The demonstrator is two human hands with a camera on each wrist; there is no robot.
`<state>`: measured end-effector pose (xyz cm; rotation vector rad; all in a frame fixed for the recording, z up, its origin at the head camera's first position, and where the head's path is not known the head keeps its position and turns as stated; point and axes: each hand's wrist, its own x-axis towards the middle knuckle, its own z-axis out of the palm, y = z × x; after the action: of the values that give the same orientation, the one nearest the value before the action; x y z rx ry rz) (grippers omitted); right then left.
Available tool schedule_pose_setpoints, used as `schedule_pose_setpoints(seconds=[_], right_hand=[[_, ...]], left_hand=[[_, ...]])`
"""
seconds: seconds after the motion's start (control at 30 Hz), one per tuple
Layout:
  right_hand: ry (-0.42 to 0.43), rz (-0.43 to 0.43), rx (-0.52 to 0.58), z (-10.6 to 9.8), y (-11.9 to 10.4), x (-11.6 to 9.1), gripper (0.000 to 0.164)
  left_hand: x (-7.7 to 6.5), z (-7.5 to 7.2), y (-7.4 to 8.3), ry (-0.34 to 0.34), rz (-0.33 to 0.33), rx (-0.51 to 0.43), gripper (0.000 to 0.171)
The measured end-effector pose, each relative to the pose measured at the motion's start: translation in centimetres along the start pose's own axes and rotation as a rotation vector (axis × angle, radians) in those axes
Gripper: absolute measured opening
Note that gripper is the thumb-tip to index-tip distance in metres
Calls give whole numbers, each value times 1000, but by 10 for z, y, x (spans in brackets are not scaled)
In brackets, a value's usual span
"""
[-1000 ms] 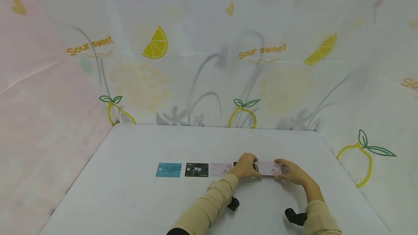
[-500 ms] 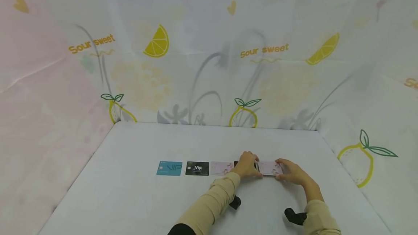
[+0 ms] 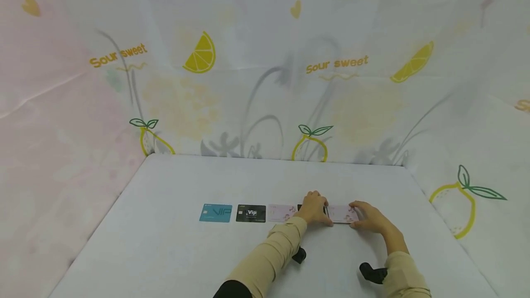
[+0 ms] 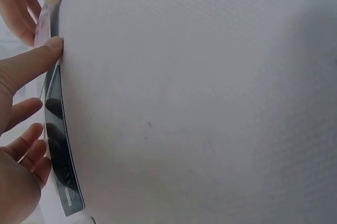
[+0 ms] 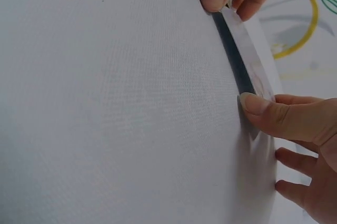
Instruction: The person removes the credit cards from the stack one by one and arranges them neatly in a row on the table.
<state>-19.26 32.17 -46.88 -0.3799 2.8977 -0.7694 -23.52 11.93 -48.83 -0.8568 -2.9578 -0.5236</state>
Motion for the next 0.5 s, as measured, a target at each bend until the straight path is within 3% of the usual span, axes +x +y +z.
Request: schedule_pose_setpoints(seconds=[0.5], right_hand=[[21, -55, -39, 3, 5, 4, 54]], left_hand=[[-1, 0, -3, -38, 0, 8, 50]])
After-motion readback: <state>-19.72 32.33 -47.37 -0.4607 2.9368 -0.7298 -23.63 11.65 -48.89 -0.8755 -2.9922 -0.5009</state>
